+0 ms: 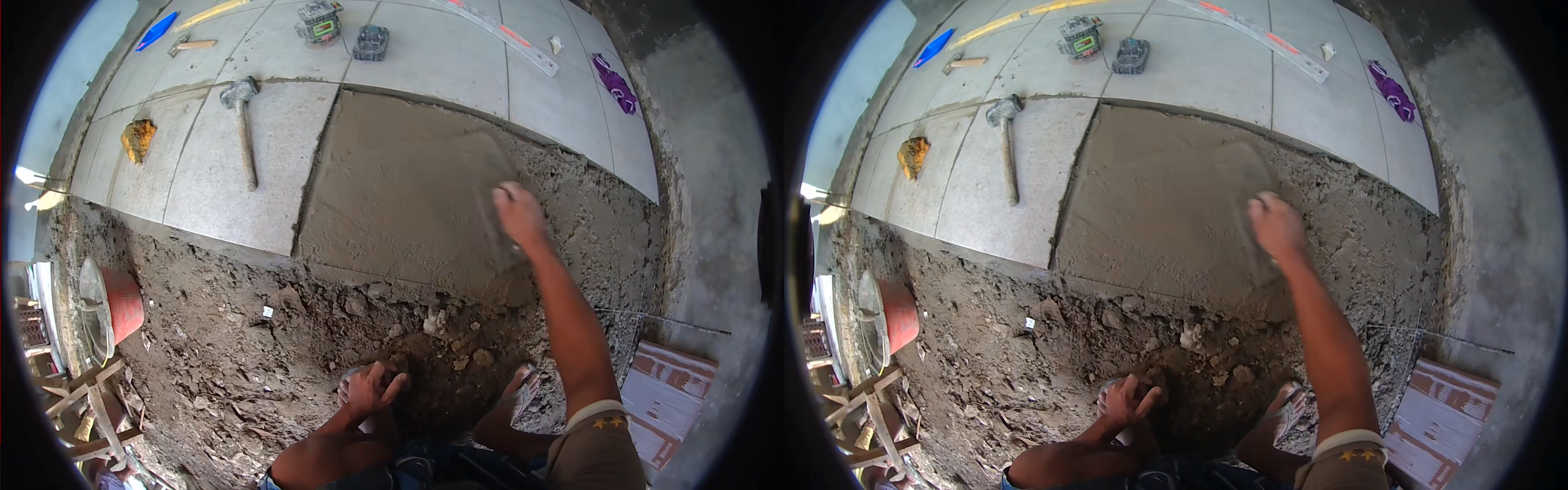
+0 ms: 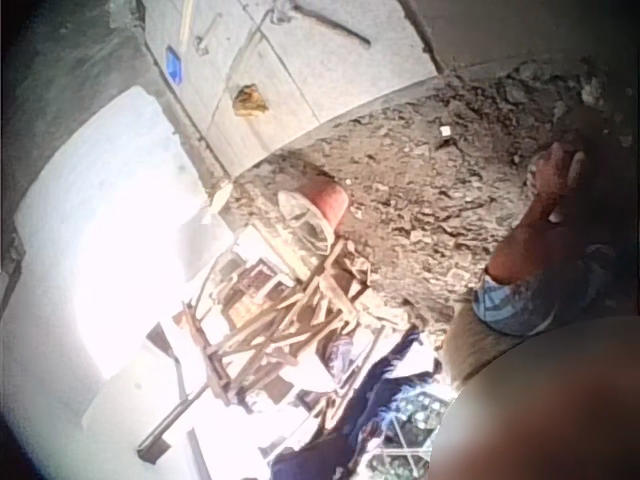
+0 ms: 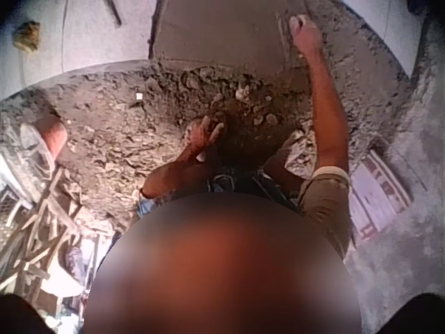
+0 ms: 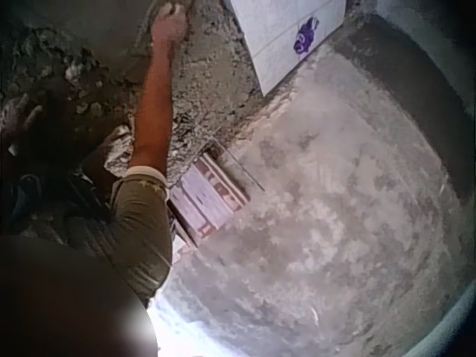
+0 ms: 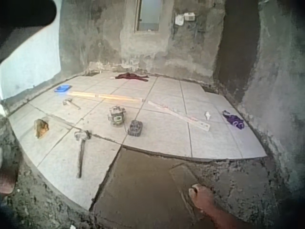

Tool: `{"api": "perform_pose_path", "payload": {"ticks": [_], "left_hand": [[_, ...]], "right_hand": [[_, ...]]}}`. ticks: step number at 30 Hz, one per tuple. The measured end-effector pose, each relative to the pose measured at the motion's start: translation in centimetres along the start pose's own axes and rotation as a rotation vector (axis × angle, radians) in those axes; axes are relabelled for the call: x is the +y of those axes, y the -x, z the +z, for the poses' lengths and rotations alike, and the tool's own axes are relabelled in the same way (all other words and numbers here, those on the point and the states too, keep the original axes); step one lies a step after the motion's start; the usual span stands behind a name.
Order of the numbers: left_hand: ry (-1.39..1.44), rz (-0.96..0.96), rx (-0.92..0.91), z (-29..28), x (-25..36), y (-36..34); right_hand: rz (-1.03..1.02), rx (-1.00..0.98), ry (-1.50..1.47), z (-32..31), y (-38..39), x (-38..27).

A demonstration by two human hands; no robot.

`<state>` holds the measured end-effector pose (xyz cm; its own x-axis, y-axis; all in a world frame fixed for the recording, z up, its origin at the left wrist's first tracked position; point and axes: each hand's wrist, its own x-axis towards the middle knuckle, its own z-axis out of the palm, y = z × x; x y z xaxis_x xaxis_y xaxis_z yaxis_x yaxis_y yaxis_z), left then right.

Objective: Spread and level mortar on a floor surface in preparation for tiling.

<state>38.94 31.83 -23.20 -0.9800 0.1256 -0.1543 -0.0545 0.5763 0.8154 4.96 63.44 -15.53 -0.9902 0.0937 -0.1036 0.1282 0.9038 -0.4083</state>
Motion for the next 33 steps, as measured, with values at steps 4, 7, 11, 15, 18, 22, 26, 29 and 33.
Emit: {"api": "perform_pose_path", "payload": {"ticks": [4,7,11,15,18,22,26,29,33], "left_hand": [[0.024,-0.003,-0.02,-0.1,0.0,-0.2],[-0.032,-0.095,-0.038,-1.6,0.4,0.3],[-0.073,-0.097,-0.089,-1.6,0.5,0.3],[-0.021,-0.096,-0.082,-0.8,1.1,-0.5],[-0.005,-0.085,-0.046,-1.3,1.5,-0.4],[0.012,-0.084,-0.048,-1.5,1.3,-0.5],[0.065,-0.056,-0.055,-1.4,1.1,-0.9],[-0.014,-0.057,-0.099,-1.5,0.9,-0.2],[-0.015,-0.069,-0.055,0.0,-0.6,0.1]], "right_hand": [[-0.143,0.223,-0.102,0.1,2.5,4.7],[0.13,-0.204,-0.674,1.0,4.8,-5.7],[0.006,-0.364,-0.944,6.1,3.1,-15.2],[-0.413,0.078,-0.569,11.7,0.4,-18.6],[-0.267,-0.078,-0.436,10.5,-0.1,-18.1],[-0.221,0.012,-0.27,6.3,-2.5,-11.9],[-0.33,0.083,-0.372,3.4,-2.1,-8.1],[-0.497,-0.089,-0.447,4.0,1.4,-11.5],[-0.47,-0.211,-0.366,8.1,1.6,-15.1]]}}
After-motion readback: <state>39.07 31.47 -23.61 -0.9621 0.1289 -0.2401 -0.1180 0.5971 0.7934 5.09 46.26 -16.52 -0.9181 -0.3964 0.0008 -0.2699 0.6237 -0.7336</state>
